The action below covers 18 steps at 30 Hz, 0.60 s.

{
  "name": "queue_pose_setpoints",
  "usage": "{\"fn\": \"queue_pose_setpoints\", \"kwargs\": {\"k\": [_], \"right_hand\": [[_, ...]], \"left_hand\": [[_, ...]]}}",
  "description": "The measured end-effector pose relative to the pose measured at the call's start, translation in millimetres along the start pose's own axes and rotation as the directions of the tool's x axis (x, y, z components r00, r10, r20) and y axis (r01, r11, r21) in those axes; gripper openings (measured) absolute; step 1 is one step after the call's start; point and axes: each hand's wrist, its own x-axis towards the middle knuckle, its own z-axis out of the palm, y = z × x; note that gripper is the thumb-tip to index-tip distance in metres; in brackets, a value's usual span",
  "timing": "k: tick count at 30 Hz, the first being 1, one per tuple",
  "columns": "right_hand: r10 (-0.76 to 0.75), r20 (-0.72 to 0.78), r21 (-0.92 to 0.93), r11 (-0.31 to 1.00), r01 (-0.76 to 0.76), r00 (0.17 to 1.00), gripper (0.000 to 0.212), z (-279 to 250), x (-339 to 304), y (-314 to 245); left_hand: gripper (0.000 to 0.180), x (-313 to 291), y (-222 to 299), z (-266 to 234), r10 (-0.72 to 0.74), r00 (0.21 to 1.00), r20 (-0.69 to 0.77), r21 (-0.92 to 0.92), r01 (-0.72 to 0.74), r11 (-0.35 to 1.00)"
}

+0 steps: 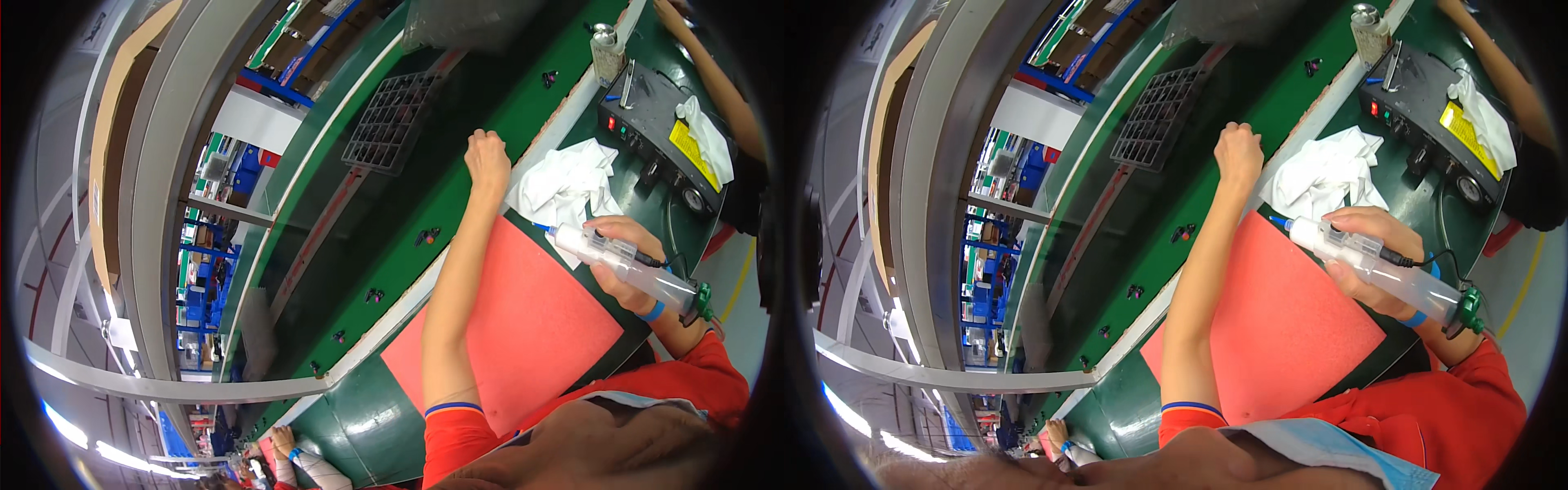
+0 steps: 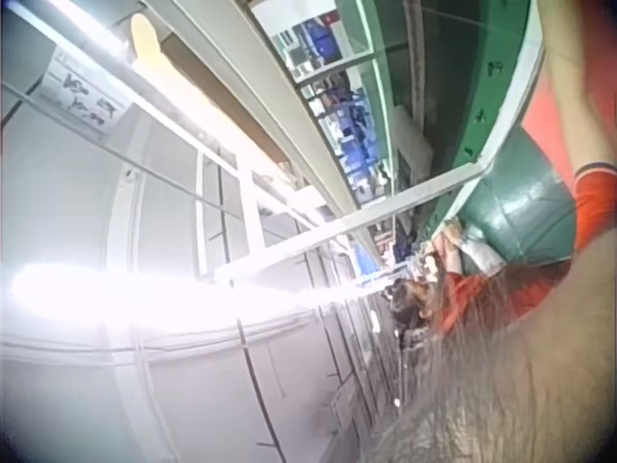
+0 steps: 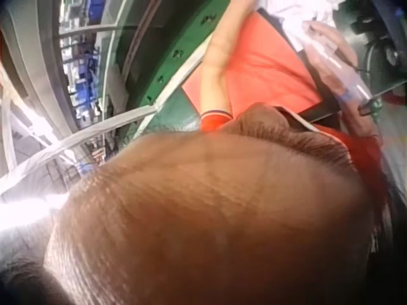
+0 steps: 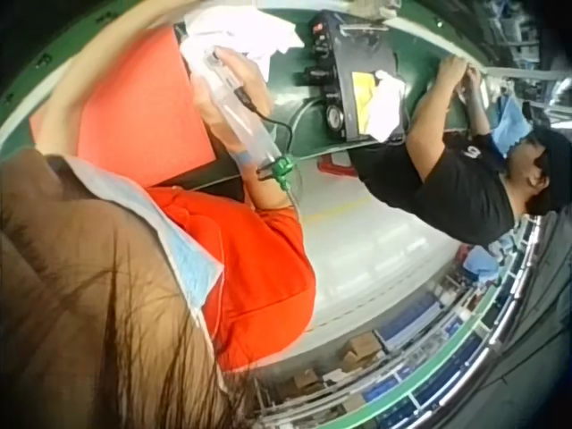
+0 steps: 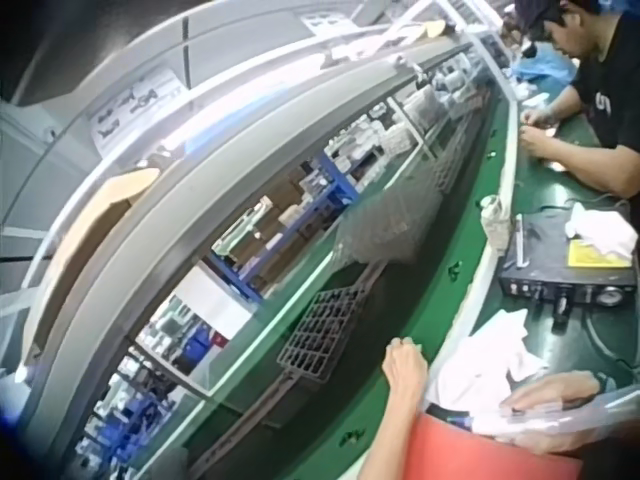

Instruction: Applying adhesive to small electronic components using a syringe dispenser.

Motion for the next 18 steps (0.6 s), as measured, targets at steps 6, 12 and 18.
{"fn": "queue_pose_setpoints", "kwargs": {"k": [6,12,18], "right_hand": [[0.013,-0.039,0.002,1.0,-0.013,0.999,0.037,-7,-27,21],[0.018,0.058,0.018,1.0,-0.019,0.998,0.038,-13,-31,20],[0.058,0.137,0.085,0.994,-0.07,0.989,0.039,-5,-32,29]], "left_hand": [[0.009,11,-7,8,-0.072,0.96,0.271,-0.005,0.076,0.997],[0.015,-35,-12,-84,-0.243,0.854,0.46,-0.399,0.443,0.803],[0.011,-126,4,-140,-0.188,0.594,0.782,-0.573,0.804,0.159]]}}
